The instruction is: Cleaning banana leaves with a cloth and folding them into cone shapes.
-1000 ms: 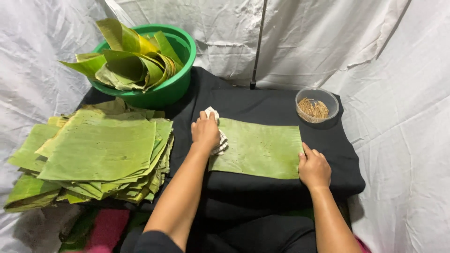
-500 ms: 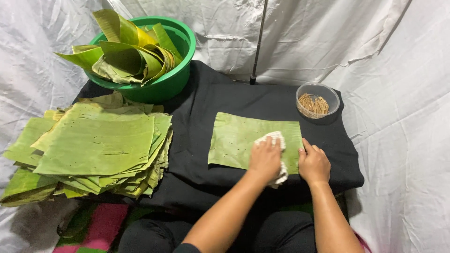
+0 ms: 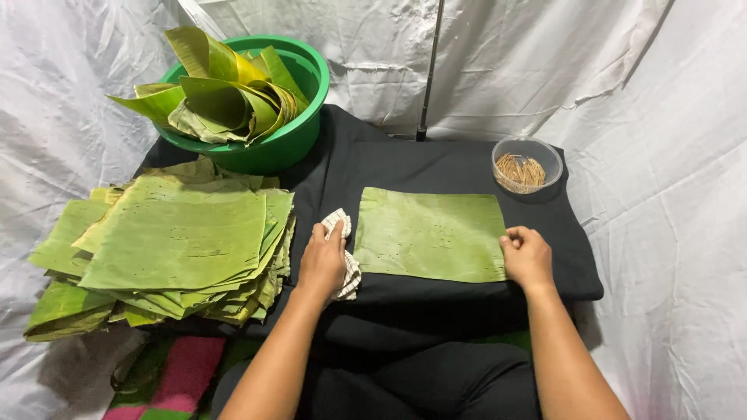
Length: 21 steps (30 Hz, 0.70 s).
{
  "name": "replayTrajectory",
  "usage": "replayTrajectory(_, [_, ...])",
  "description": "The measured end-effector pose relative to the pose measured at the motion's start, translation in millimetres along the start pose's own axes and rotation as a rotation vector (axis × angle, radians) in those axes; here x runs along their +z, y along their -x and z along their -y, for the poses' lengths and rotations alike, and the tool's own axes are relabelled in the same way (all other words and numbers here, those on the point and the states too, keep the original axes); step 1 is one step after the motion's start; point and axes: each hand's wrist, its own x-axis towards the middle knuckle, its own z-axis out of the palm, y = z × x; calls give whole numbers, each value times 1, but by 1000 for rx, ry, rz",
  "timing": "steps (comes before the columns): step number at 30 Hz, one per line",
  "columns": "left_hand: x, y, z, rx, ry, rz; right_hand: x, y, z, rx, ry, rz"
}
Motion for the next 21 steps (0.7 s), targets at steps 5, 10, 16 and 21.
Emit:
replayTrajectory(5, [5, 2, 2, -21, 129, -110, -64, 15, 70, -254, -214, -249])
replayTrajectory(10, [3, 6, 1, -14, 198, -166, -102, 8, 125, -481, -608, -352])
replayTrajectory(16, [23, 1, 14, -52, 389, -422, -50, -17, 61, -627, -907, 45])
replayTrajectory(21, [30, -1, 21, -42, 383, -459, -48, 14, 46, -292, -582, 245])
